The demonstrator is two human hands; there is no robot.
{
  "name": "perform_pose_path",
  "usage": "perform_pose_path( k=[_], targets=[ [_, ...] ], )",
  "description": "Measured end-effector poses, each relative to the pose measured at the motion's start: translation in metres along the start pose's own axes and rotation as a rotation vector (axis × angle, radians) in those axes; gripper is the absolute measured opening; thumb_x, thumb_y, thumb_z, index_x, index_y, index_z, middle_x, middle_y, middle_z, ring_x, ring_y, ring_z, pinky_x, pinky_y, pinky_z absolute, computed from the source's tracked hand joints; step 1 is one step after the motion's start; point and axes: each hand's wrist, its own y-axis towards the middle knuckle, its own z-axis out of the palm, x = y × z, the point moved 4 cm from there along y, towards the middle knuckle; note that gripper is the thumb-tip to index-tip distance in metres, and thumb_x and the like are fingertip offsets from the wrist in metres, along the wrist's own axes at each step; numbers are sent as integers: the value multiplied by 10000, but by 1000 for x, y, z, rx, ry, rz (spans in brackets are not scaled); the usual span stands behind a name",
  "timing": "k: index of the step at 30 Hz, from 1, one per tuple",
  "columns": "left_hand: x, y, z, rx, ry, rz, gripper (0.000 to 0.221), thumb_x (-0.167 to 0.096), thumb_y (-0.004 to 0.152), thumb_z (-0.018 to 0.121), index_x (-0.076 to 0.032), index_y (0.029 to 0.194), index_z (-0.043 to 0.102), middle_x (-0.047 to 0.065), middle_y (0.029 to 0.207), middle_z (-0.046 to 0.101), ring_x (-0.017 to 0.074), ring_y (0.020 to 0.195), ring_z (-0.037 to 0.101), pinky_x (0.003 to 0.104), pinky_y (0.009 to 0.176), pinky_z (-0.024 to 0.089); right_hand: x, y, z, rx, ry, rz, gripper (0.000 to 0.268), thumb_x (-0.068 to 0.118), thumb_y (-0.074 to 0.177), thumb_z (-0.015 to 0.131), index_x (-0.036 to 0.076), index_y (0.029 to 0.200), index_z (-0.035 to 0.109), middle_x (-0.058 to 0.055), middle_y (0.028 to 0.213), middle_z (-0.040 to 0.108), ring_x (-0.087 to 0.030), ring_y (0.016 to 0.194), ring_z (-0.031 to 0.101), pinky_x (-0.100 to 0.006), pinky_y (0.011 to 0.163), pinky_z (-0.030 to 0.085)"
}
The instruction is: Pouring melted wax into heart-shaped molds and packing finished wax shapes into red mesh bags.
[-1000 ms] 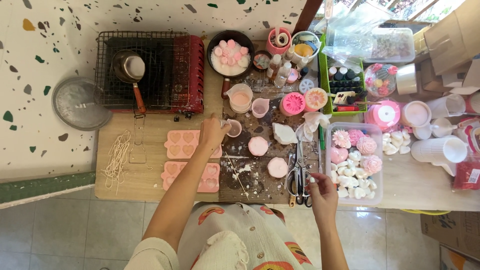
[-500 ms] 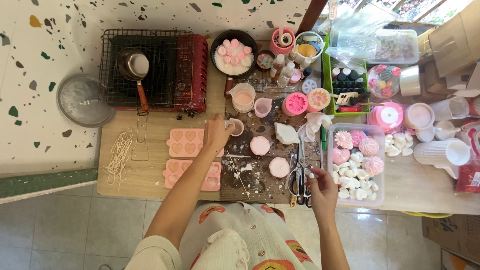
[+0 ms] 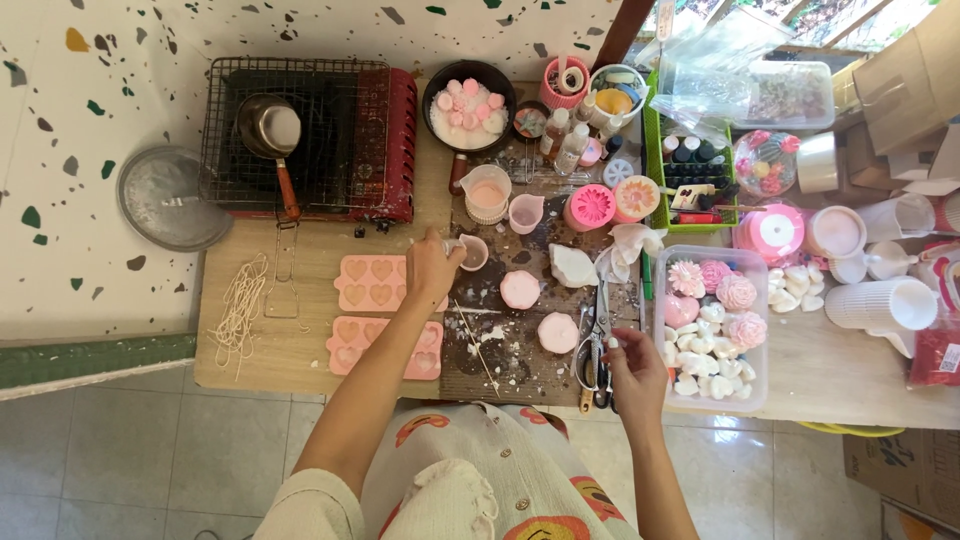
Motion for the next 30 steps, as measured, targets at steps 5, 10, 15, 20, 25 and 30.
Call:
perform_pose_path(
  k=[5, 10, 15, 20, 25, 30],
  targets=[
    [1, -7, -6, 26, -70, -73, 448, -320, 853, 752, 85, 997, 625, 276, 808, 707, 399, 747, 727, 479, 676, 573, 6, 11, 20, 16, 29, -13, 209, 44, 977, 653, -10, 1179, 663, -45, 946, 703, -86, 797, 646, -231, 708, 518],
    [42, -13, 10, -44, -201, -84, 455, -381, 841, 813, 43, 948, 688, 231, 792, 741, 315, 713, 728, 394, 638, 553, 45, 36, 71, 103, -80, -129, 218, 71, 925, 718, 18, 1135, 737, -3, 966, 755, -58, 823, 678, -224, 723, 556],
    [66, -41, 26, 213, -1233, -598, 321, -285, 933, 579, 29, 985, 622, 76, 691, 625, 108, 451, 462, 250, 321, 313, 56, 75, 127, 218, -204, -102, 256, 61, 844, 780, 42, 1098, 755, -5, 837, 749, -45, 716, 655, -224, 648, 529],
    [34, -69, 0, 293, -1327, -803, 295, -300, 967, 527, -23, 1033, 601, 53, 712, 589, 65, 474, 371, 224, 342, 251, 109, 84, 142, 264, -238, -322, 219, 42, 839, 809, 59, 1055, 781, -48, 833, 712, -89, 664, 581, -250, 611, 490],
    [25, -69, 9, 394, -1397, -711, 285, -331, 963, 543, -54, 1000, 601, 49, 736, 592, 43, 467, 338, 206, 337, 234, 136, 85, 137, 335, -290, -461, 242, 32, 807, 820, 97, 1039, 793, -43, 924, 733, -118, 716, 626, -256, 661, 530],
    [18, -58, 23, 464, -1388, -776, 257, -322, 963, 560, -65, 964, 562, 62, 752, 605, 41, 477, 351, 194, 347, 232, 147, 94, 121, 321, -350, -564, 222, 7, 818, 786, 94, 1021, 796, -54, 964, 745, -185, 934, 650, -288, 754, 562]
  ],
)
